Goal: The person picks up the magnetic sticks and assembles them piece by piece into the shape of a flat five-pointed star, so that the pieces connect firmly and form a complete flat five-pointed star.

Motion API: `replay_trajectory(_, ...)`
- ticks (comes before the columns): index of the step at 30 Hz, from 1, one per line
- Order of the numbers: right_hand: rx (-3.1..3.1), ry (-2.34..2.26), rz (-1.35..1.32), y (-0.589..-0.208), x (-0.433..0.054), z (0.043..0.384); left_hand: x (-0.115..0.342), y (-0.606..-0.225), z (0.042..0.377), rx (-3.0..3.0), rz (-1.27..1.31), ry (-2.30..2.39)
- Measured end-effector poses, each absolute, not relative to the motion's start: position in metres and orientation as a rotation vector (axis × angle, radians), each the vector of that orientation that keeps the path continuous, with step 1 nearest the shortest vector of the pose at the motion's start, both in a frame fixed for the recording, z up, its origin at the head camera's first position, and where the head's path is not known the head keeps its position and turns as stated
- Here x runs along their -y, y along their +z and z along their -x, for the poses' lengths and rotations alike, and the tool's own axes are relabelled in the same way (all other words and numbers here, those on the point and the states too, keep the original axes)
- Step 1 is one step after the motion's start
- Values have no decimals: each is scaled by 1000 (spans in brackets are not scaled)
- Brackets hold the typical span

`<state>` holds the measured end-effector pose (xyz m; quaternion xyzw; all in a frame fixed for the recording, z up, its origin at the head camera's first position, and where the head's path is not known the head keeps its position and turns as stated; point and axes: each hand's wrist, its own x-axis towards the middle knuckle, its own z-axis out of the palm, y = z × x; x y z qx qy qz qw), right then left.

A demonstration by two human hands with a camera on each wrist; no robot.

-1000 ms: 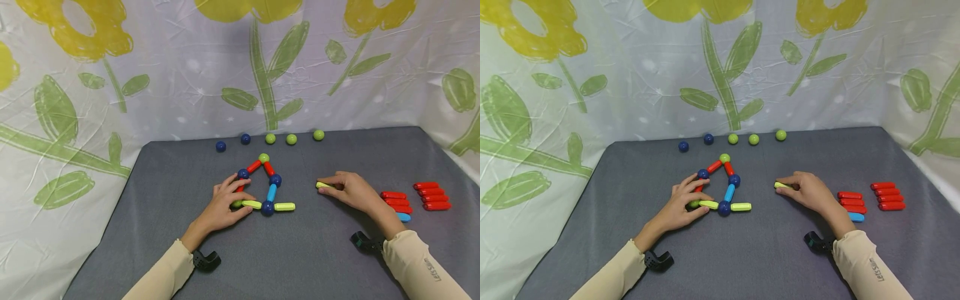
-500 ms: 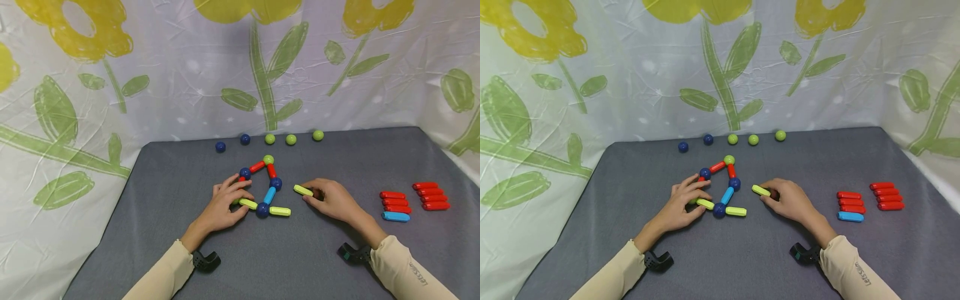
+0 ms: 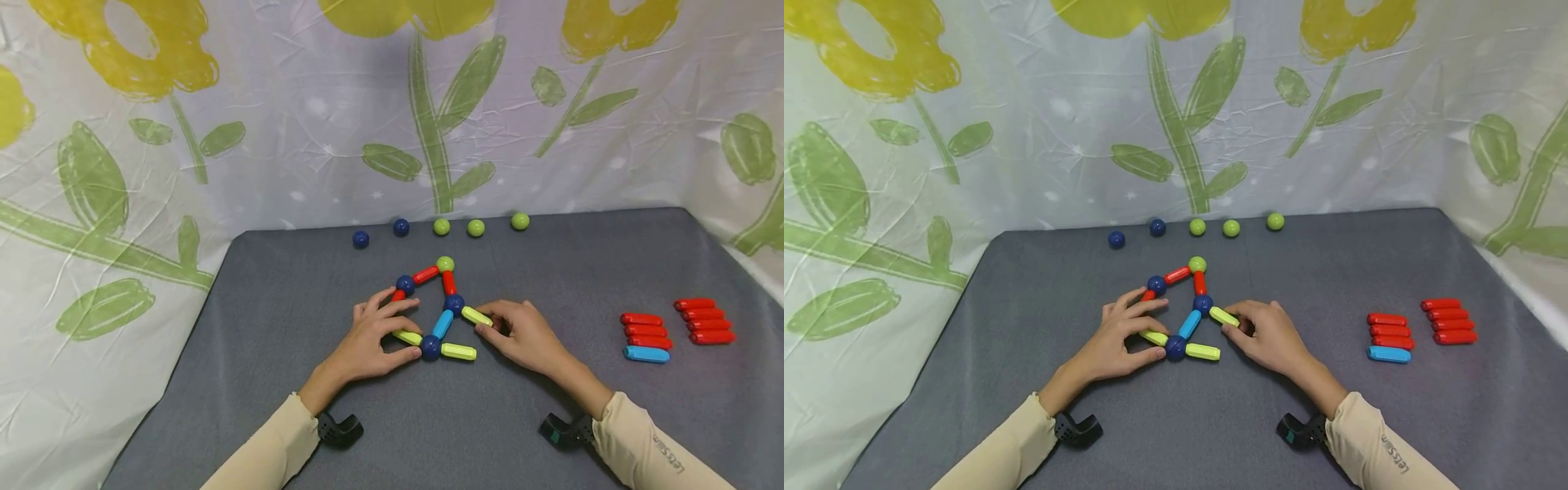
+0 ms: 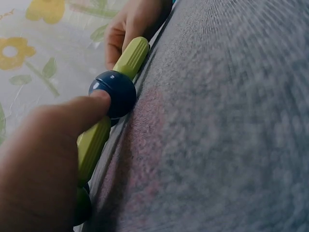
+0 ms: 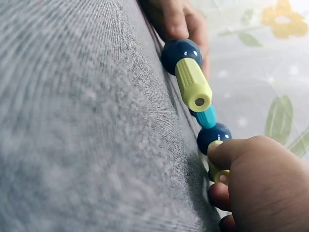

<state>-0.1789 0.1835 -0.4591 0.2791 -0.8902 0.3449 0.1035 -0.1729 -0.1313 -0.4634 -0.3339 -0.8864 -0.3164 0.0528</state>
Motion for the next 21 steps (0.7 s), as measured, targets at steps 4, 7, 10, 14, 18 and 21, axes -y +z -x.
replay_trajectory(4,2628,1052,-848,-462,-185,179,131,-464,173,2682,981,-950)
replay_trajectory(7,2613,1100,-902,-463,-185,178,131,-464,173,2662,916,-892)
replay_trajectory(10,2592,1133,-959,-463,-186,178,130,-463,174,2634,868,-820)
replay_trajectory(14,2587,1112,-987,-464,-186,179,126,-459,172,2603,918,-742)
replay_trajectory(18,2612,1051,-957,-464,-186,178,115,-456,164,2603,1050,-627)
replay_trajectory(21,2628,1030,-942,-463,-185,178,109,-456,159,2610,1104,-553)
